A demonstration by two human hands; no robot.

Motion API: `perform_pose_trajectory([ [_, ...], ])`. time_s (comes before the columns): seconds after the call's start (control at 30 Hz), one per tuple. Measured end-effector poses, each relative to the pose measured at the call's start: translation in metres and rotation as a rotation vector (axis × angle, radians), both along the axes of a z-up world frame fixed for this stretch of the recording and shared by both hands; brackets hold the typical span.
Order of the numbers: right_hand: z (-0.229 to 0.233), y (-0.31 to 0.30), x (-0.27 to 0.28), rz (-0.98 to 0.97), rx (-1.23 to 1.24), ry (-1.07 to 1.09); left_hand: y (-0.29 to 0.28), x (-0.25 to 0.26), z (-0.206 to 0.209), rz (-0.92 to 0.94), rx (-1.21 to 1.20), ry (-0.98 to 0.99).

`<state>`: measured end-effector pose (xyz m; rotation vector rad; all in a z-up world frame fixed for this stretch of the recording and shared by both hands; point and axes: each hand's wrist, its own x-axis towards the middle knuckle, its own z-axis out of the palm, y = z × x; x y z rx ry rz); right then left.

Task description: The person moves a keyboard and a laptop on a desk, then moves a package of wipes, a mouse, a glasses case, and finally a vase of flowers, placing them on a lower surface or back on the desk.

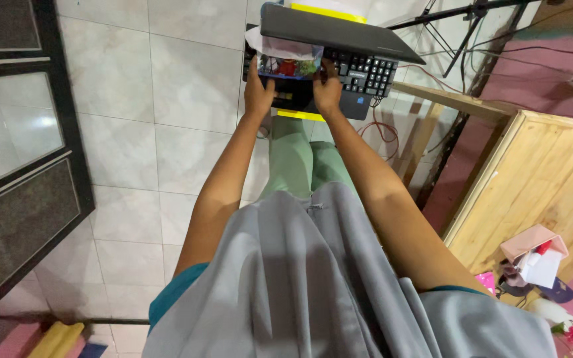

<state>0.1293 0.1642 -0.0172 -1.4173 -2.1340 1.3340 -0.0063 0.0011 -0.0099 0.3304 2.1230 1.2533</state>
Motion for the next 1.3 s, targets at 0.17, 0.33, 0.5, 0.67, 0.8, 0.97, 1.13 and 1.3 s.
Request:
perform_pose_trajectory([
  [0.17,-0.007,-0.003,0.001,-0.020,-0.046,0.072,-0.003,0.002,-0.005,-0.088,-0.073,0.160],
  [0.33,0.012,-0.005,0.004,-0.044,-0.147,-0.084,-0.006,0.008,0.007,-0.099,-0.042,0.191],
  [0.5,0.046,-0.010,0.028,0.090,0.214,0.054,-0.002,0.036,0.034,-0.134,-0.072,0.323],
  [0.67,0.107,-0.026,0.071,0.081,0.156,0.134,0.004,0.085,0.069,-0.337,-0.141,0.373],
  [0.8,0.156,-0.031,0.111,0.016,0.128,0.097,0.019,0.125,0.096,-0.443,-0.077,0.383],
  [0.97,0.200,-0.034,0.170,-0.149,0.123,0.112,0.061,0.166,0.133,-0.658,0.037,0.340],
  [1.13,0.243,-0.016,0.227,-0.309,0.212,0.191,0.111,0.208,0.187,-0.930,0.184,0.323],
  [1.3,0.290,-0.005,0.290,-0.528,0.265,0.208,0.155,0.266,0.230,-1.151,0.432,0.385],
])
